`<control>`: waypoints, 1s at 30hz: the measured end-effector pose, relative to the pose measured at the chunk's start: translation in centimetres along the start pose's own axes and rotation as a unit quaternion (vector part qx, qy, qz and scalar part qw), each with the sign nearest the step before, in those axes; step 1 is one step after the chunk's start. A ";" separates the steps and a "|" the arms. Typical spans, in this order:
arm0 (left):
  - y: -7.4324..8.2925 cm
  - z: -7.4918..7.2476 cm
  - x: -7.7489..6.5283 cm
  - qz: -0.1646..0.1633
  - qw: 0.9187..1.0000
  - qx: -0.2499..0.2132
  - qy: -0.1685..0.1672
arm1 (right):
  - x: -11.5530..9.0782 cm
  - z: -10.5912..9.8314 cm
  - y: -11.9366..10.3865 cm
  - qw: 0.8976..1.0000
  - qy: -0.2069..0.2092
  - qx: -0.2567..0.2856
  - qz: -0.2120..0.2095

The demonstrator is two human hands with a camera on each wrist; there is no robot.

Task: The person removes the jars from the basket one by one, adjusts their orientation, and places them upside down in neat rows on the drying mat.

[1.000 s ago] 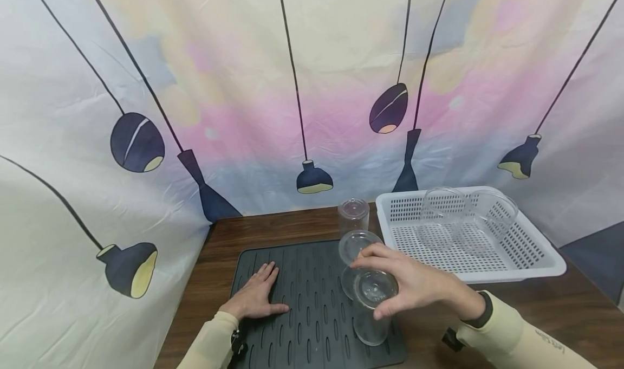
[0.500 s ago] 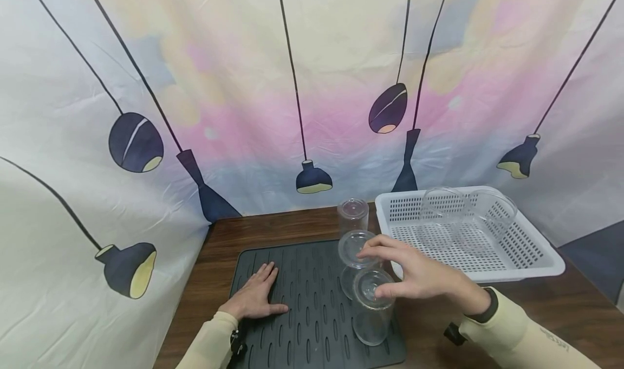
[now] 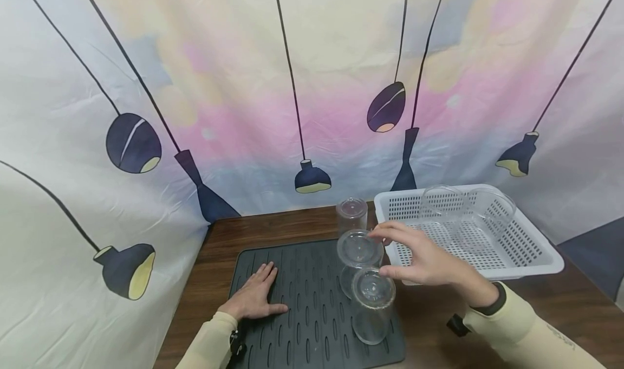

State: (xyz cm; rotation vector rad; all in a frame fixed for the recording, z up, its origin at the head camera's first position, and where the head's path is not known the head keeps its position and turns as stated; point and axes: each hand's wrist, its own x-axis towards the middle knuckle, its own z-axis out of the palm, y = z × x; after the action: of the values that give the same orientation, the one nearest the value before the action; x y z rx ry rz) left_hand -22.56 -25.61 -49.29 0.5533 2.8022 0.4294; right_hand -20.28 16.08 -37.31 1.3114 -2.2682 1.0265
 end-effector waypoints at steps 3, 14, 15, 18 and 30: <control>0.0 0.1 0.0 0.000 1.000 0.000 0.000 | -0.1 -0.4 0.4 1.000 0.022 0.002 -0.005; 0.1 0.1 -0.2 0.004 1.000 -0.003 0.003 | -0.7 -2.3 1.9 0.991 0.090 -0.062 0.078; 0.1 0.1 -0.2 0.004 1.000 -0.003 0.003 | -0.7 -2.5 2.1 0.989 0.098 -0.064 0.087; 0.1 0.2 -0.2 0.006 1.000 -0.003 0.003 | -0.9 -2.9 2.6 0.986 0.117 -0.052 0.109; -0.1 0.3 -0.1 0.006 1.000 -0.004 0.001 | -1.4 -4.2 4.3 0.972 0.162 -0.011 0.168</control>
State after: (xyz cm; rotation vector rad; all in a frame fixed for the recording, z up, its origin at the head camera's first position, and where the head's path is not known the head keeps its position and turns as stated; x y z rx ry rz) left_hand -22.38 -25.71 -49.55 0.5680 2.7990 0.4438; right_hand -23.48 21.35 -37.04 0.6967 -2.2761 1.2166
